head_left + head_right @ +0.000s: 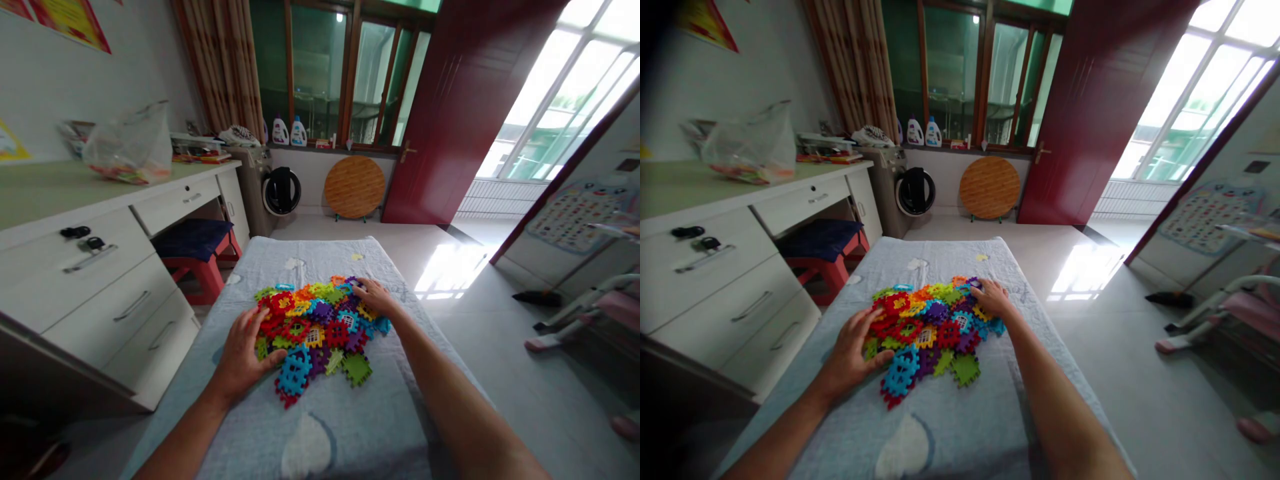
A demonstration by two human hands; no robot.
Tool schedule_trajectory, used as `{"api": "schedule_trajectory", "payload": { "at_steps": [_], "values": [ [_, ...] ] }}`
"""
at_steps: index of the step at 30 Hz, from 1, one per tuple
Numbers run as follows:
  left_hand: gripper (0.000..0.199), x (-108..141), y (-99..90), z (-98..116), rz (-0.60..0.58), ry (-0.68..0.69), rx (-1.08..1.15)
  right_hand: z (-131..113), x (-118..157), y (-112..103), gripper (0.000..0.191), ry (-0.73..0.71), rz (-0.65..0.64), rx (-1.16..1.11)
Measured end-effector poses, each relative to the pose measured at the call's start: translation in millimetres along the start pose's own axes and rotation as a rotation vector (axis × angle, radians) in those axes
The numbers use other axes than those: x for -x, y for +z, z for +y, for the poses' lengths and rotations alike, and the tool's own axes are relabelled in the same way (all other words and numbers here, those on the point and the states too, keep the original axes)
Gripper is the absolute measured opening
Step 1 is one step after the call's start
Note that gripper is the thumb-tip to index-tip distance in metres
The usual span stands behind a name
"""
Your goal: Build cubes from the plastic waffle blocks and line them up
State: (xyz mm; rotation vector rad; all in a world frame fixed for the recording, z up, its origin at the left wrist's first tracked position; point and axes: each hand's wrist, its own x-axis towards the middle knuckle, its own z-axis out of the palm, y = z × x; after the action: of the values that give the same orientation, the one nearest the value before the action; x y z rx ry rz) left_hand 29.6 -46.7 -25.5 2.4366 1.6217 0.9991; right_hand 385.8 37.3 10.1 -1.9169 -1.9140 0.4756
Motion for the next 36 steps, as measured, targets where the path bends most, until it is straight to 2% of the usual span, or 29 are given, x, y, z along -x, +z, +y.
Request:
{"api": "schedule_trajectory", "payload": {
  "at_steps": [5,10,12,15,17,19,21,23,26,30,32,34,36],
  "values": [
    [0.081,0,-4.2,6,-0.064,-0.009,0.025,-38,1,16,0.039,-0.24,-0.098,-0.118],
    [0.079,0,-9.5,10,-0.095,-0.022,0.077,-58,15,10,0.036,-0.358,-0.302,-0.32],
    [0.077,0,-10.5,10,-0.095,-0.025,0.092,-58,21,0,0.036,-0.383,-0.254,-0.353],
    [0.074,0,-11.5,9,-0.043,-0.031,0.074,-49,31,-20,0.038,-0.339,-0.155,-0.339],
    [0.073,-1,-12.3,9,0.016,-0.038,0.044,-43,41,-30,0.053,-0.344,-0.177,-0.279],
    [0.071,-1,-12.9,8,0.058,-0.042,0.028,-39,54,-32,0.081,-0.43,-0.214,-0.203],
    [0.066,-2,-12.7,8,0.058,-0.05,0.035,-40,65,-25,0.101,-0.515,-0.228,-0.126],
    [0.061,-1,-11.5,8,0.021,-0.055,0.053,-45,73,-15,0.106,-0.546,-0.223,-0.052],
    [0.06,-1,-9.8,9,-0.052,-0.044,0.079,-55,74,-5,0.093,-0.555,-0.221,-0.022],
    [0.059,-5,-14.3,13,-0.094,-0.051,0.127,-55,62,-10,0.066,-0.565,-0.136,-0.157],
    [0.057,-13,-20.0,15,-0.076,-0.07,0.169,-46,54,-13,0.049,-0.521,-0.021,-0.255],
    [0.055,-26,-25.6,14,-0.039,-0.111,0.209,-34,47,-12,0.034,-0.403,0.147,-0.315],
    [0.052,-41,-28.6,9,-0.01,-0.191,0.236,-21,41,-6,0.028,-0.28,0.252,-0.298]
  ]
}}
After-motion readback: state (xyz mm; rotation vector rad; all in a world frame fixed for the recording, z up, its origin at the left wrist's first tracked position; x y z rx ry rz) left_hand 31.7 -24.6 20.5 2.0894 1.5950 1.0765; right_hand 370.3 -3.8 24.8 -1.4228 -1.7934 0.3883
